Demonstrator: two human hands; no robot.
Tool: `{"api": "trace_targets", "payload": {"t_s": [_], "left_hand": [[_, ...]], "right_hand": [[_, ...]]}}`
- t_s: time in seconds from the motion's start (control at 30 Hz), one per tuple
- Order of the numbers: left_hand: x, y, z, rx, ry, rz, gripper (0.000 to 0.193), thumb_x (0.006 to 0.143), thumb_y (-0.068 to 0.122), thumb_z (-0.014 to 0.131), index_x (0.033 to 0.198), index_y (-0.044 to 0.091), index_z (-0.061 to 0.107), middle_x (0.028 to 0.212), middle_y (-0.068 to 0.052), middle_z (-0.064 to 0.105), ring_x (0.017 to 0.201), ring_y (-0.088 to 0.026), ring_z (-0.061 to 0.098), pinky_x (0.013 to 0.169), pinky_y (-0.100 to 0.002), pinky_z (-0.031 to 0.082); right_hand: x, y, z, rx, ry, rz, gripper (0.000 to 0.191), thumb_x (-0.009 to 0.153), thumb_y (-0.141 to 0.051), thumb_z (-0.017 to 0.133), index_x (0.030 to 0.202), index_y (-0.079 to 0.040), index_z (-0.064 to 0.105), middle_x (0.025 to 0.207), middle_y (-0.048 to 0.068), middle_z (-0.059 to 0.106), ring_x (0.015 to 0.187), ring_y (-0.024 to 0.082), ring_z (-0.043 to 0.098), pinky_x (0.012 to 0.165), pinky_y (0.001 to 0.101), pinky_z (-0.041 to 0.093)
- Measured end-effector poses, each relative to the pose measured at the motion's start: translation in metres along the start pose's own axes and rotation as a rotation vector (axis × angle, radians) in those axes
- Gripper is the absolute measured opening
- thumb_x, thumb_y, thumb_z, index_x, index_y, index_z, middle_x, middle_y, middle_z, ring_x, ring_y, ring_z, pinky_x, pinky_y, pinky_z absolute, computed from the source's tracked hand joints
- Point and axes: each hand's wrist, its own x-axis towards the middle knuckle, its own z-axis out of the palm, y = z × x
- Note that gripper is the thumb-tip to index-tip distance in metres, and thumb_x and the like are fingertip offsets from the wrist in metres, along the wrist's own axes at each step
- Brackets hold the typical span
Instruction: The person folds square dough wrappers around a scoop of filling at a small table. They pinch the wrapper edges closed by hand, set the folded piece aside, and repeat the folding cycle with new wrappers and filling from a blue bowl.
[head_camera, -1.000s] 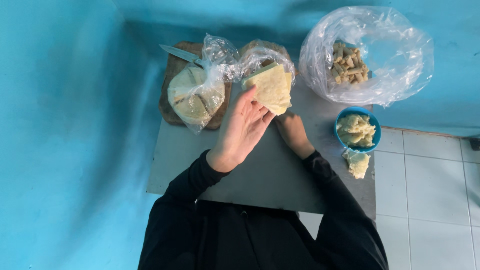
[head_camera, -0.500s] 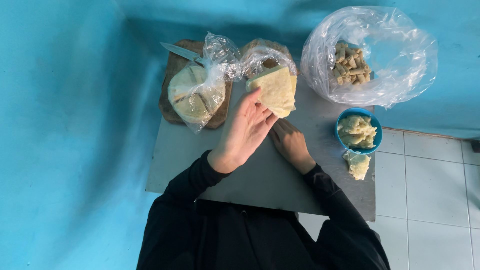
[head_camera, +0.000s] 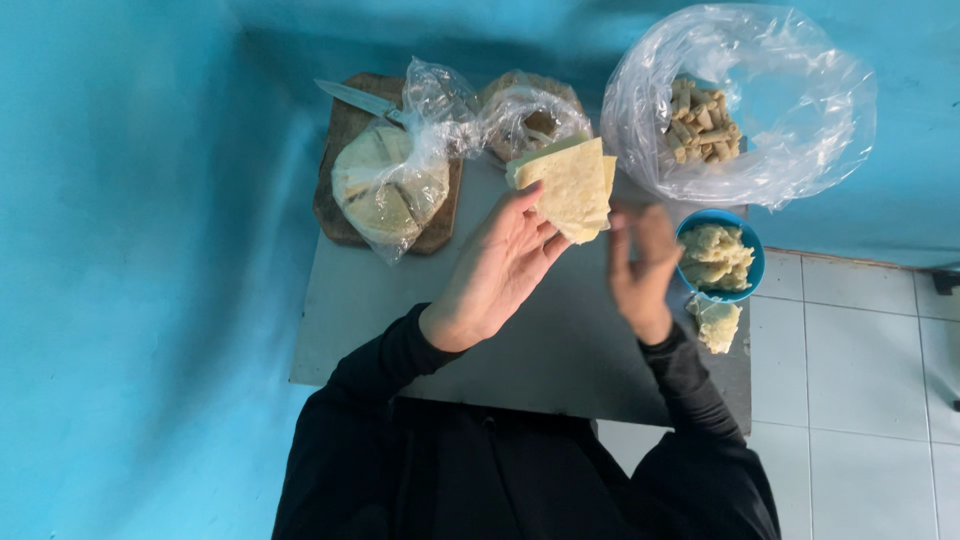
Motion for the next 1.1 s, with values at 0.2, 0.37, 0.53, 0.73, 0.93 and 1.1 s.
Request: {"api": "trace_targets", "payload": {"t_s": [0.2, 0.37, 0.53, 0.73, 0.93, 1.1], "left_hand": [[-0.003, -0.003, -0.005, 0.016, 0.022, 0.034, 0.051, 0.109, 0.027, 0.055, 0.15, -0.001, 0.042, 0.148, -0.008, 0.049, 0.139, -0.018, 0.048, 0.124, -0.039, 0.036], [-0.002, 0.0, -0.01, 0.012, 0.021, 0.073, 0.053, 0.109, 0.028, 0.057, 0.149, -0.002, 0.04, 0.146, -0.011, 0.05, 0.138, -0.02, 0.048, 0.125, -0.041, 0.037], [0.0, 0.005, -0.014, -0.006, 0.044, 0.139, 0.054, 0.108, 0.029, 0.058, 0.15, 0.0, 0.039, 0.146, -0.01, 0.049, 0.14, -0.019, 0.047, 0.125, -0.04, 0.036], [-0.001, 0.005, -0.011, -0.045, 0.024, 0.11, 0.053, 0.108, 0.029, 0.057, 0.15, 0.002, 0.04, 0.147, -0.007, 0.049, 0.14, -0.018, 0.046, 0.123, -0.038, 0.035], [-0.002, 0.008, -0.009, -0.018, 0.031, 0.113, 0.052, 0.108, 0.029, 0.056, 0.149, 0.001, 0.041, 0.147, -0.007, 0.05, 0.139, -0.018, 0.047, 0.122, -0.038, 0.035], [-0.002, 0.01, -0.009, -0.023, 0.048, 0.099, 0.053, 0.108, 0.03, 0.055, 0.149, 0.001, 0.04, 0.146, -0.007, 0.05, 0.137, -0.018, 0.047, 0.12, -0.038, 0.035]], "right_hand": [[0.04, -0.062, -0.055, 0.443, 0.075, 0.081, 0.016, 0.119, -0.011, 0.059, 0.123, 0.003, 0.064, 0.117, 0.01, 0.067, 0.107, 0.016, 0.066, 0.097, 0.0248, 0.051], [0.041, -0.075, -0.046, 0.594, 0.107, 0.108, 0.012, 0.117, -0.01, 0.061, 0.119, 0.001, 0.061, 0.113, 0.009, 0.068, 0.1, 0.014, 0.065, 0.092, 0.0252, 0.052], [0.043, -0.024, 0.005, 0.346, -0.088, 0.108, 0.017, 0.099, 0.001, 0.062, 0.116, 0.002, 0.064, 0.107, 0.013, 0.069, 0.092, 0.024, 0.067, 0.083, 0.0326, 0.055], [0.004, 0.032, 0.069, 0.104, -0.461, -0.062, 0.048, 0.094, -0.004, 0.065, 0.14, 0.0, 0.054, 0.139, 0.023, 0.058, 0.128, 0.041, 0.056, 0.103, 0.0476, 0.047], [-0.026, 0.061, 0.116, -0.041, -0.54, 0.072, 0.049, 0.098, -0.007, 0.058, 0.145, -0.001, 0.051, 0.144, 0.023, 0.056, 0.132, 0.04, 0.054, 0.105, 0.0482, 0.047], [-0.021, 0.054, 0.109, -0.133, -0.545, -0.052, 0.046, 0.092, 0.002, 0.06, 0.138, -0.001, 0.059, 0.136, 0.02, 0.064, 0.124, 0.037, 0.063, 0.099, 0.0441, 0.053]]}}
